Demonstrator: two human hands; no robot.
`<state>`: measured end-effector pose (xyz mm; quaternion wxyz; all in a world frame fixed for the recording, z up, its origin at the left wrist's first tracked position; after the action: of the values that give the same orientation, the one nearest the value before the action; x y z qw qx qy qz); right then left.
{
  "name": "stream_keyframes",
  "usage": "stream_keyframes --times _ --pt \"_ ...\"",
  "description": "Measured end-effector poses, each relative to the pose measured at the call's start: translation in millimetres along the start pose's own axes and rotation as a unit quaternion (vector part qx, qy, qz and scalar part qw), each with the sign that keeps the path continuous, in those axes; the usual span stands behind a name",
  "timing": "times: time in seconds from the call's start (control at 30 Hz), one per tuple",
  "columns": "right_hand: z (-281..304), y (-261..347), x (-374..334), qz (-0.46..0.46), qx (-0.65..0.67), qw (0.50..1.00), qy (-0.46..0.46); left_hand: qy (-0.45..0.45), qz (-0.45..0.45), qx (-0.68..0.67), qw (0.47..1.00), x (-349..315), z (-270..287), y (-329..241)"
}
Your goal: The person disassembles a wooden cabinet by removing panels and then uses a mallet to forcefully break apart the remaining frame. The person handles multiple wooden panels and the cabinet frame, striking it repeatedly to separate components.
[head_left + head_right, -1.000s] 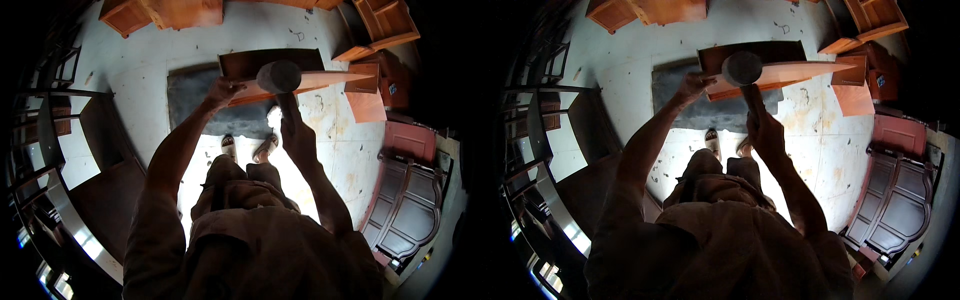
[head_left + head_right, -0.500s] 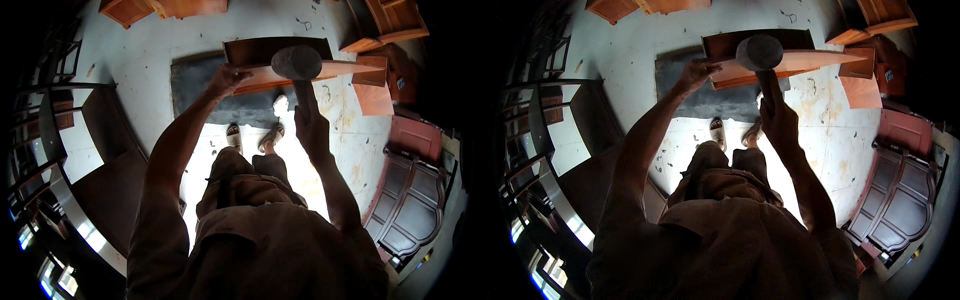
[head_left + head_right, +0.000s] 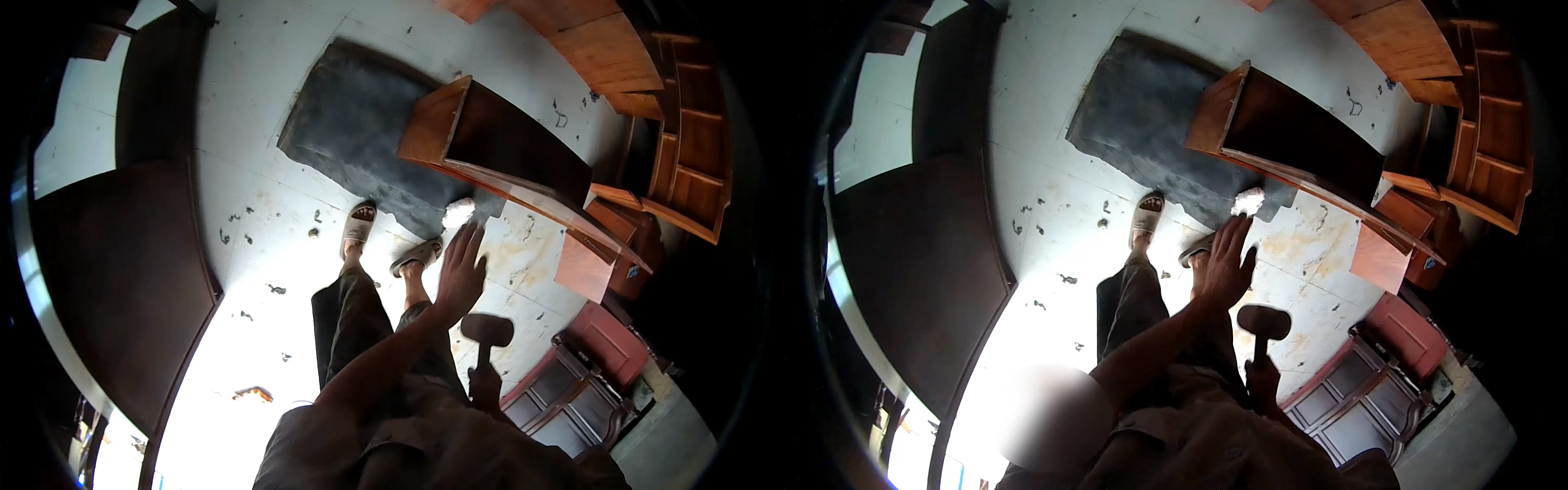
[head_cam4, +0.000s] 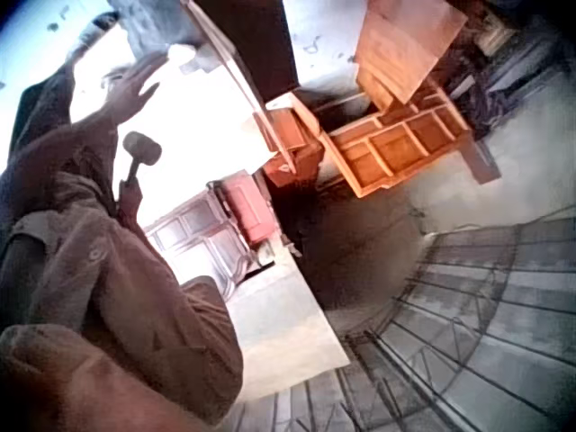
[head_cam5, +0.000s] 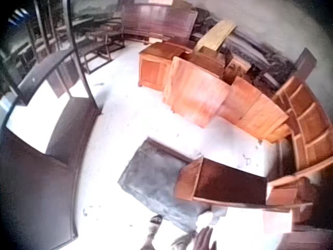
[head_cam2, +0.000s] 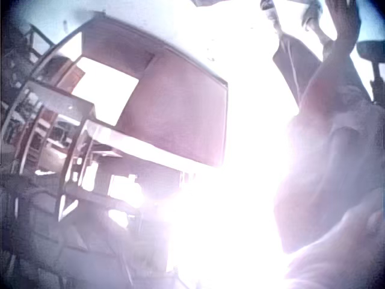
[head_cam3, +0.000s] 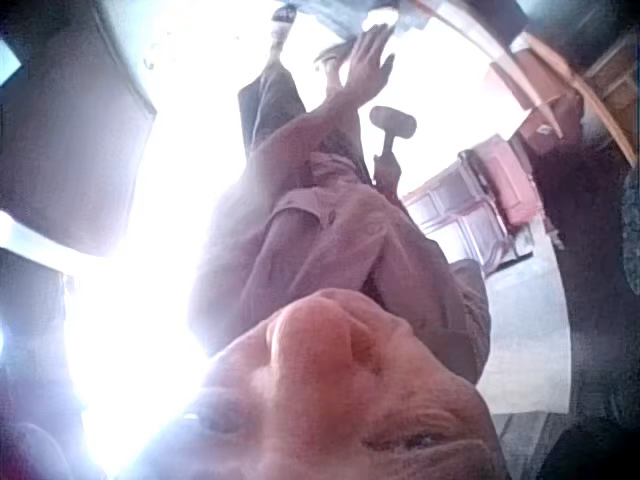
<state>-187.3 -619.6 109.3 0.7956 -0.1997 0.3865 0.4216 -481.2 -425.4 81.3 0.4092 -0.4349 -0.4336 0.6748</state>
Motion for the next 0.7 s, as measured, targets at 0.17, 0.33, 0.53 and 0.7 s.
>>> stream_keyframes --times 0.17,0.33,0.53,0.7 --pt "-5.0 26.1 -6.0 0.031 -0.109 0.993 0.044 0.035 0.053 0.044 0.997 -104.6 -36.5 142.2" --pt "-13.3 22.1 9.1 0.038 -0.239 0.966 0.090 0.299 0.122 0.164 0.932 -174.5 -92.9 207.4" --pt "-22.9 18.2 18.4 0.004 -0.201 0.968 0.151 0.283 0.112 0.101 0.947 -178.5 -105.8 194.8" --pt "-18.4 39.7 18.5 -0.061 -0.161 0.967 0.186 0.276 0.157 0.040 0.947 -182.1 -122.1 193.7"
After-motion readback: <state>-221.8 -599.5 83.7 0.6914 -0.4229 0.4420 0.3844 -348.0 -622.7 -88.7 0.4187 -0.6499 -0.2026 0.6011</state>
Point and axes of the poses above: each hand's wrist, its own x-axis towards the middle knuckle, its own z-axis out of the back of the hand, y = z × x, the point moved 6 cm from there along x, towards the middle knuckle, and after that the axes turned 3 degrees about y, right-handed, at the moved point
